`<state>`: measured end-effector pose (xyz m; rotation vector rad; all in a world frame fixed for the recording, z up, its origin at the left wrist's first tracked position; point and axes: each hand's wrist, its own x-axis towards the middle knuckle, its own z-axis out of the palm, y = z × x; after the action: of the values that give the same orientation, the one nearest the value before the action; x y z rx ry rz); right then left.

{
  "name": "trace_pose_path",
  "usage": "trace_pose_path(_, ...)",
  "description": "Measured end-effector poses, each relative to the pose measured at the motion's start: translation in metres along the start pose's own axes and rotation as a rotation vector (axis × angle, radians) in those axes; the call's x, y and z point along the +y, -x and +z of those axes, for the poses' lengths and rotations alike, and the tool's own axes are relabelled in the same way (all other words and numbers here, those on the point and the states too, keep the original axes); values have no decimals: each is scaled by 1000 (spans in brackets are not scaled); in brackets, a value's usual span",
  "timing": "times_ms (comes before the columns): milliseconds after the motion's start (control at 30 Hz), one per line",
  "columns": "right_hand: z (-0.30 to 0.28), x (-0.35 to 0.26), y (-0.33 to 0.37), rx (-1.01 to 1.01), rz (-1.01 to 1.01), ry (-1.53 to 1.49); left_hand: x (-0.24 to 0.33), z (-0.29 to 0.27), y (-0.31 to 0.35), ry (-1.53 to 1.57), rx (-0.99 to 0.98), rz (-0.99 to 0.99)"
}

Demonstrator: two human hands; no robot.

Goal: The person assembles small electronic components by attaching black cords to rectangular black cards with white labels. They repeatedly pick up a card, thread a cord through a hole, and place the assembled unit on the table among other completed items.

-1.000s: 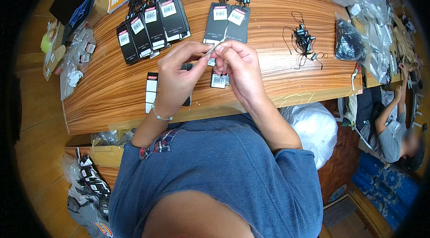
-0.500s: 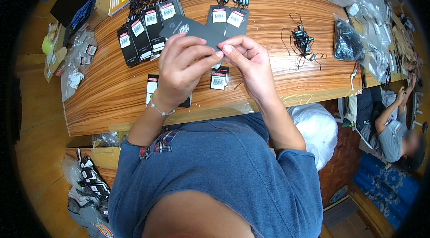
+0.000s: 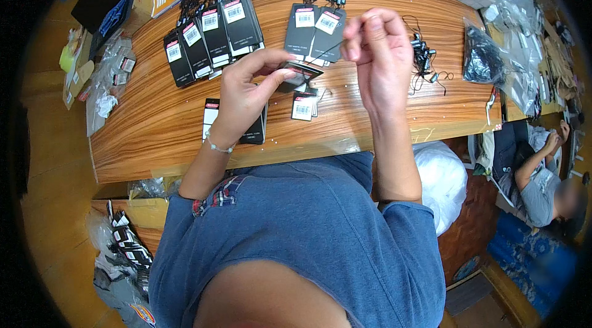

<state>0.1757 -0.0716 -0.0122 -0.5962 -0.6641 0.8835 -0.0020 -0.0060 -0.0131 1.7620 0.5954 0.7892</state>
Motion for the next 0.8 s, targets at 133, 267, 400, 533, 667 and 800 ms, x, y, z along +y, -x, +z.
trace_pose_path(133, 10, -6, 0, -115, 57, -97, -12, -4, 12, 181, 18, -84)
trace_pose_path(267, 34, -11, 12, -231, 89, -50, -14, -27, 28, 47, 14, -22)
trace_pose_path(400, 30, -38, 29, -199, -65, 326, -33, -99, 44, -357, -72, -202)
trace_pose_path(533, 13, -47, 23, -375, -127, 422, -59, -132, 85, -692, -123, -355)
trace_pose_path(667, 13, -42, 19, -350, -117, 400, -66, -133, 94, -697, -64, -310)
trace_pose_path(800, 18, -31, 19, -249, -139, 397, -55, -129, 95, -645, 22, -218)
